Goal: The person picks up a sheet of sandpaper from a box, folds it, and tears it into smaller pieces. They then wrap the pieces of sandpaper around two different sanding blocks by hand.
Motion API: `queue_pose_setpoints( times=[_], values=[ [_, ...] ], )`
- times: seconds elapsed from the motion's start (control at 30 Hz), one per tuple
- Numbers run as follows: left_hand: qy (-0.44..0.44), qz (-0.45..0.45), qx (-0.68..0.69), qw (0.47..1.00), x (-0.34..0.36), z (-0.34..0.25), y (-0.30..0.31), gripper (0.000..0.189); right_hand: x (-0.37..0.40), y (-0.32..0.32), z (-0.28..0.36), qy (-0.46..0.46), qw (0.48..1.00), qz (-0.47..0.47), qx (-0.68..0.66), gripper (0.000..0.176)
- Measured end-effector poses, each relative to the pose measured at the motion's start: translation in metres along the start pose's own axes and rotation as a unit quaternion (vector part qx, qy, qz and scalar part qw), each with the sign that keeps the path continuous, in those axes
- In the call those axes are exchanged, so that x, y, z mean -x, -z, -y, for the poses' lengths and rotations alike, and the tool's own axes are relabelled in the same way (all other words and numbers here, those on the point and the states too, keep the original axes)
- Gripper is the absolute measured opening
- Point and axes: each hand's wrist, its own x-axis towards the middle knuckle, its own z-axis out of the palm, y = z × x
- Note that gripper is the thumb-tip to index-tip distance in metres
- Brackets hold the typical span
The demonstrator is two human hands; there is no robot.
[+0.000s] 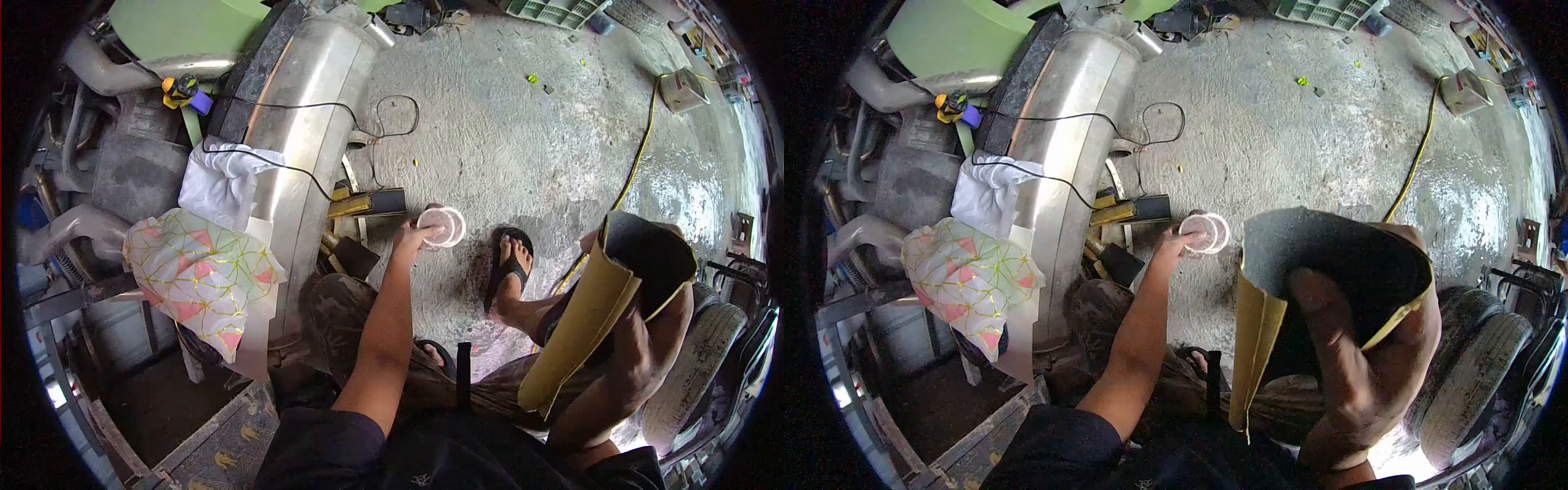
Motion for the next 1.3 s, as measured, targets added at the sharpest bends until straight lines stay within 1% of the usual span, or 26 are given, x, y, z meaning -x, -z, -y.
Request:
queue_pose_setpoints(
  times=[0.1,0.17,0.2,0.27,0.3,0.37,0.4,0.43,0.5,0.53,0.57,0.6,0.63,0.7,0.77,0.8,0.83,0.9,0.97,1.0,1.07,1.1,1.17,1.2,1.27,1.3],
  values=[
    [-0.032,0.062,0.067,0.995,0.002,-0.038,-0.02,0.067,0.0,0.006,0.0,0.01,1.0,-0.009,0.012,0.026],
    [-0.153,0.021,0.155,0.976,-0.015,-0.061,-0.03,0.075,0.0,0.016,-0.008,0.025,0.999,0.0,0.035,0.027],
    [-0.152,0.017,0.155,0.976,-0.018,-0.076,-0.034,0.075,-0.001,0.022,-0.014,0.037,0.999,0.003,0.031,0.028],
    [0.031,-0.071,0.041,0.996,-0.013,-0.104,-0.037,0.071,0.003,0.022,-0.015,0.043,0.999,-0.013,0.008,0.03],
    [0.029,-0.08,0.042,0.996,-0.008,-0.108,-0.031,0.071,0.003,0.019,-0.012,0.042,0.999,-0.006,0.002,0.03],
    [-0.053,0.038,-0.144,0.987,0.004,-0.117,-0.02,0.062,0.002,0.016,-0.009,0.03,0.999,0.003,-0.016,0.03],
    [-0.107,0.029,-0.203,0.973,0.007,-0.117,-0.012,0.047,0.002,0.013,-0.006,0.025,0.999,-0.002,-0.019,0.03],
    [-0.106,0.032,-0.209,0.972,0.01,-0.116,-0.002,0.047,0.001,0.008,-0.004,0.024,0.999,0.012,-0.031,0.03],
    [-0.27,-0.067,-0.311,0.909,0.018,-0.117,0.02,0.031,0.0,0.008,-0.003,0.026,0.998,0.028,-0.044,0.03],
    [-0.272,-0.068,-0.312,0.908,0.023,-0.126,0.027,0.031,0.001,0.013,-0.007,0.025,0.997,0.074,-0.025,0.043],
    [-0.218,-0.074,-0.335,0.914,0.027,-0.134,0.036,0.028,0.001,0.015,-0.01,0.025,0.992,0.123,-0.006,0.057],
    [-0.16,-0.08,-0.355,0.918,0.035,-0.138,0.042,0.025,-0.001,0.013,-0.01,0.067,0.991,0.113,0.031,0.056],
    [-0.155,-0.085,-0.35,0.92,0.043,-0.139,0.044,0.025,0.0,0.008,-0.006,0.065,0.99,0.121,0.032,0.056],
    [-0.086,0.032,-0.433,0.897,0.051,-0.139,0.049,0.025,0.002,-0.005,0.004,-0.032,0.999,0.027,-0.03,0.031],
    [-0.029,0.049,-0.497,0.866,0.06,-0.128,0.059,0.018,0.0,-0.003,0.0,0.012,0.998,0.051,-0.028,0.032],
    [-0.083,0.025,-0.667,0.74,0.066,-0.12,0.065,0.017,0.001,-0.004,0.001,0.01,0.998,0.053,-0.012,0.032],
    [-0.134,0.001,-0.805,0.579,0.066,-0.11,0.074,0.019,0.002,-0.004,0.001,0.008,0.999,0.053,0.003,0.033],
    [-0.105,-0.003,-0.819,0.564,0.064,-0.098,0.091,0.03,0.003,0.0,-0.005,0.03,0.996,0.071,0.039,0.037],
    [-0.188,-0.095,-0.829,0.517,0.06,-0.087,0.099,0.031,0.005,0.003,-0.007,0.053,0.991,0.091,0.077,0.045],
    [-0.19,-0.095,-0.829,0.518,0.056,-0.09,0.094,0.031,0.005,0.003,-0.004,0.043,0.991,0.091,0.089,0.045],
    [-0.169,-0.12,-0.76,0.616,0.045,-0.1,0.072,0.031,0.005,0.004,-0.003,0.037,0.99,0.09,0.099,0.045],
    [-0.17,-0.121,-0.76,0.616,0.04,-0.099,0.06,0.031,0.006,0.005,-0.005,0.039,0.99,0.089,0.098,0.046],
    [-0.257,-0.106,-0.794,0.541,0.03,-0.092,0.042,0.029,0.007,0.003,-0.004,0.042,0.99,0.089,0.099,0.047],
    [-0.259,-0.107,-0.792,0.542,0.023,-0.085,0.046,0.029,0.009,-0.003,0.0,0.018,0.997,0.064,0.04,0.037],
    [-0.312,-0.097,-0.849,0.414,0.002,-0.068,0.053,0.023,0.007,-0.007,0.001,0.0,0.999,0.038,-0.019,0.031],
    [-0.317,-0.098,-0.848,0.414,0.001,-0.068,0.052,0.023,0.005,-0.008,-0.003,0.007,0.998,0.05,-0.024,0.029]
  ],
)
